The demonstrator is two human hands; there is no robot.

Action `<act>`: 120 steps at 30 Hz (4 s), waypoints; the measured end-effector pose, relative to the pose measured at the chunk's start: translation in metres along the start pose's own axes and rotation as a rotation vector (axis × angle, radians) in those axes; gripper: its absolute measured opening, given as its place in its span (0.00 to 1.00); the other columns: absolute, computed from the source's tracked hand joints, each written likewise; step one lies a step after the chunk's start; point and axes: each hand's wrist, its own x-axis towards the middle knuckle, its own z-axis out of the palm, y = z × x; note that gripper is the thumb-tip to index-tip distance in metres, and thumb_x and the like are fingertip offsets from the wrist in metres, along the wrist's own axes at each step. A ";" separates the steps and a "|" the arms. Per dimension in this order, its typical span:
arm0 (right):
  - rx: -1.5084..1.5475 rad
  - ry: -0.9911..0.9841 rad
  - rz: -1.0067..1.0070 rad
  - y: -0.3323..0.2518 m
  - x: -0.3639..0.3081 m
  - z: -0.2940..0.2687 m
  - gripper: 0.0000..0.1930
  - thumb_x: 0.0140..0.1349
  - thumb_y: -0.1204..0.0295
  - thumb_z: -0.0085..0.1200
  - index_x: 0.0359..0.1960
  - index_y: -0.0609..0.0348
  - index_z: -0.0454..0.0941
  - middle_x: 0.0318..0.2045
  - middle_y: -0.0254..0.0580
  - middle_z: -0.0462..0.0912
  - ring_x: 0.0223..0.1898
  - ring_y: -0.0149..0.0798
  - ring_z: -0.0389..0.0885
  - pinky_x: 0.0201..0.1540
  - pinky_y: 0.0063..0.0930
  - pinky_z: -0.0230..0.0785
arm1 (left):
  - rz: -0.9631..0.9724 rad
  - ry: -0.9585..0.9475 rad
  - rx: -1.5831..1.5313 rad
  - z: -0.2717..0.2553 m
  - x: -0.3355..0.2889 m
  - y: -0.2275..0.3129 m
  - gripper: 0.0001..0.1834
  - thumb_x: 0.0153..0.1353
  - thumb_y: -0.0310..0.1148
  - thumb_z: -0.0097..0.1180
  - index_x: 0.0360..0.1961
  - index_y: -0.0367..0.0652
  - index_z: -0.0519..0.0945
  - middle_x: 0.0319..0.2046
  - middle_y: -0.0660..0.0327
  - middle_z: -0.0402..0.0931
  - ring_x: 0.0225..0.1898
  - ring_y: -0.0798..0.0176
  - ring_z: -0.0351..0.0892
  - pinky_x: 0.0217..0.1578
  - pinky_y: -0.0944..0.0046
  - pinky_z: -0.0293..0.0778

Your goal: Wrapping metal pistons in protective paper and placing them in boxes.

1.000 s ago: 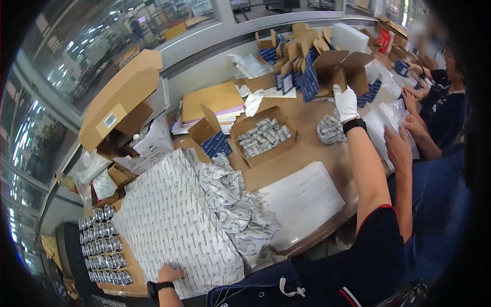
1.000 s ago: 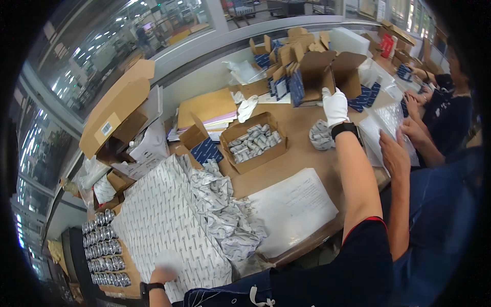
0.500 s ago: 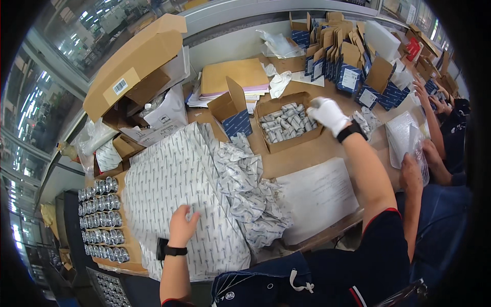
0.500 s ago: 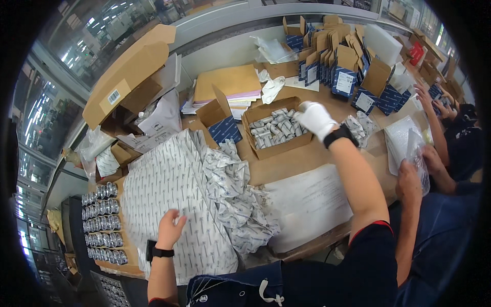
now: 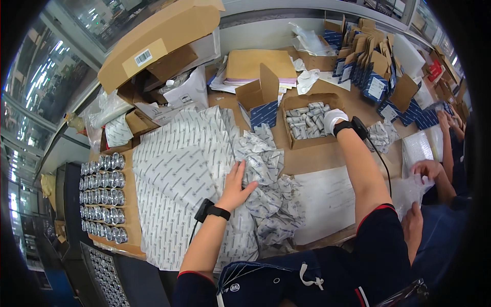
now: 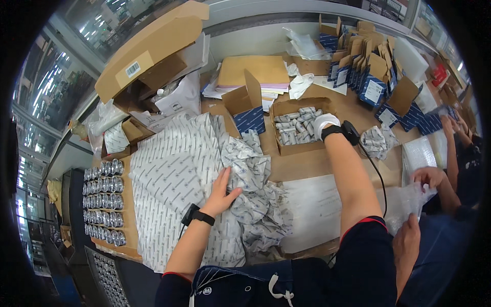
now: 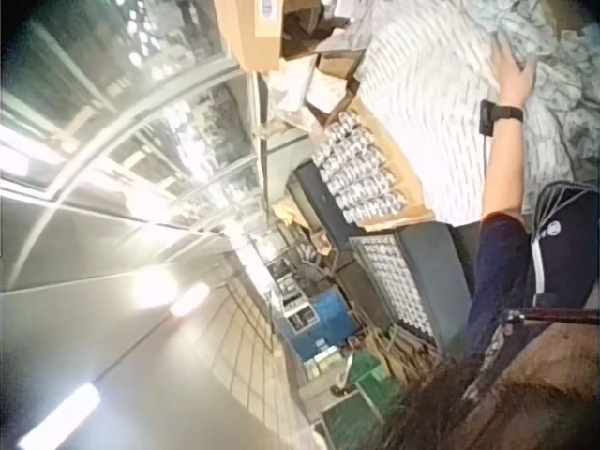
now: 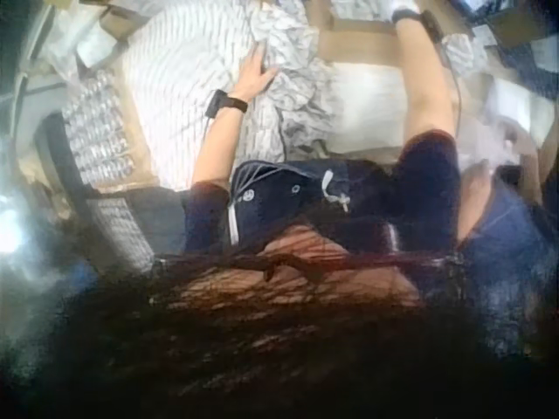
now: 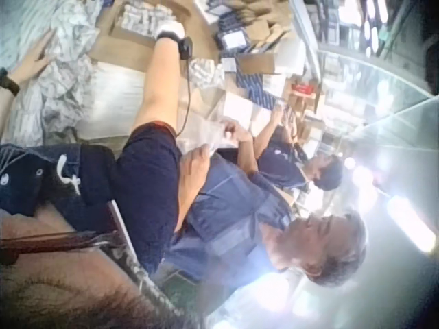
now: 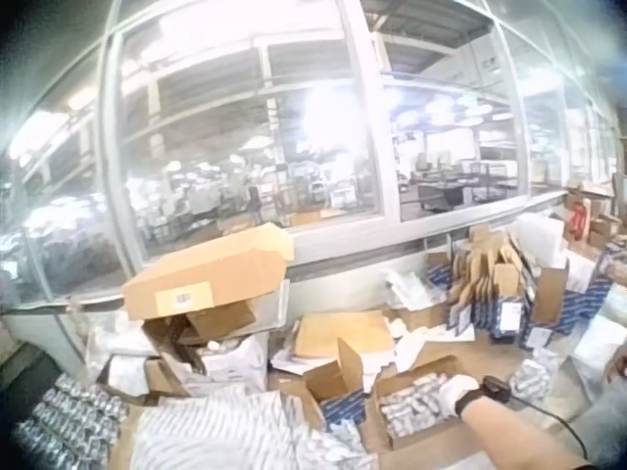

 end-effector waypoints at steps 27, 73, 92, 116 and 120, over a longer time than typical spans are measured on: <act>0.605 0.446 -0.939 -0.164 -0.074 0.008 0.25 0.46 0.82 0.50 0.49 0.51 0.75 0.47 0.48 0.78 0.54 0.50 0.73 0.59 0.36 0.63 | 0.120 0.104 -0.271 0.032 0.036 0.010 0.50 0.54 0.45 0.61 0.67 0.33 0.44 0.68 0.42 0.37 0.70 0.45 0.39 0.67 0.55 0.43; 0.011 0.022 -0.113 0.017 0.058 0.080 0.31 0.56 0.62 0.48 0.63 0.57 0.61 0.56 0.49 0.72 0.55 0.49 0.72 0.56 0.38 0.66 | -0.179 0.103 -0.673 0.058 0.000 0.014 0.31 0.58 0.37 0.59 0.60 0.39 0.65 0.58 0.46 0.61 0.60 0.49 0.61 0.61 0.59 0.56; 1.068 0.562 -0.704 -0.080 -0.132 -0.014 0.14 0.56 0.60 0.55 0.42 0.51 0.77 0.33 0.50 0.81 0.36 0.48 0.81 0.39 0.32 0.73 | -0.332 0.153 -1.014 0.033 -0.048 0.024 0.28 0.69 0.42 0.44 0.64 0.36 0.60 0.63 0.54 0.60 0.64 0.61 0.58 0.64 0.63 0.51; 0.409 0.651 -0.799 -0.184 -0.312 0.106 0.21 0.46 0.62 0.55 0.45 0.50 0.77 0.54 0.49 0.68 0.58 0.54 0.63 0.59 0.64 0.46 | -0.375 0.059 -0.869 0.038 -0.049 0.042 0.40 0.57 0.31 0.58 0.66 0.38 0.51 0.63 0.43 0.55 0.65 0.50 0.54 0.63 0.58 0.53; 0.264 0.590 -0.729 -0.180 -0.311 0.108 0.25 0.46 0.61 0.56 0.50 0.45 0.76 0.61 0.52 0.62 0.62 0.64 0.54 0.60 0.71 0.38 | -0.093 0.197 -0.338 0.014 -0.021 0.057 0.39 0.57 0.38 0.58 0.65 0.38 0.55 0.63 0.37 0.51 0.65 0.41 0.52 0.62 0.51 0.53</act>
